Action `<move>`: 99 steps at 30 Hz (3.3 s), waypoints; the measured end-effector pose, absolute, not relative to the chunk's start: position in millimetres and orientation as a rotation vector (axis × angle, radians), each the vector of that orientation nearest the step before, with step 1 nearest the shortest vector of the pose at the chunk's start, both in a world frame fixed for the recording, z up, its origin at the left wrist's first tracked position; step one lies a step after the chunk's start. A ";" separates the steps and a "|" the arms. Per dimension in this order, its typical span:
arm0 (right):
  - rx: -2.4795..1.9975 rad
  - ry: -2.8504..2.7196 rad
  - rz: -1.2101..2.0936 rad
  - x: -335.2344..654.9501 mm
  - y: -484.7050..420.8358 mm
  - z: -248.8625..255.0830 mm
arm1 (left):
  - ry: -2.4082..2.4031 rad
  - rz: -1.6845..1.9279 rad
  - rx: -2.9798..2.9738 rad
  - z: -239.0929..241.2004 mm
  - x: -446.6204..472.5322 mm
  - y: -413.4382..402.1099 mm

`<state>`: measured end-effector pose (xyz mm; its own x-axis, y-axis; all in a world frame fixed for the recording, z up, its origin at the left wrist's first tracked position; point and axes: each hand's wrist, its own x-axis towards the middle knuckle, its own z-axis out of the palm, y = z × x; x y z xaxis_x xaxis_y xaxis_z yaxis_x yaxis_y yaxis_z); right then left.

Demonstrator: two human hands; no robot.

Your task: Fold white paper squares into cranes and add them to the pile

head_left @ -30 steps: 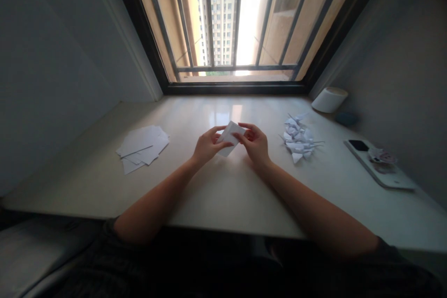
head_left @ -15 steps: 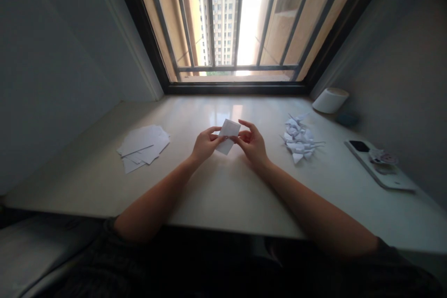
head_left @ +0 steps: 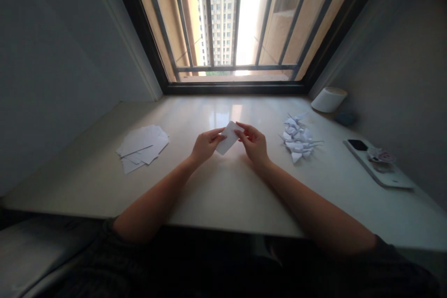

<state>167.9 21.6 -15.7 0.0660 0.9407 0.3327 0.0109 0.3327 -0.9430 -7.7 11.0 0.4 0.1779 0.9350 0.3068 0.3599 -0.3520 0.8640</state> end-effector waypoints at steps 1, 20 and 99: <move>-0.996 -1.292 0.903 167.9 21.7 -15.8 | 1.228 1.152 1.857 0.8 -8.0 10.6; -0.973 -1.293 0.902 165.6 14.6 -10.5 | 1.330 1.277 1.760 4.7 -4.8 6.5; -1.066 -1.354 1.167 163.6 12.3 -7.6 | 1.213 1.567 1.507 10.0 7.5 -2.6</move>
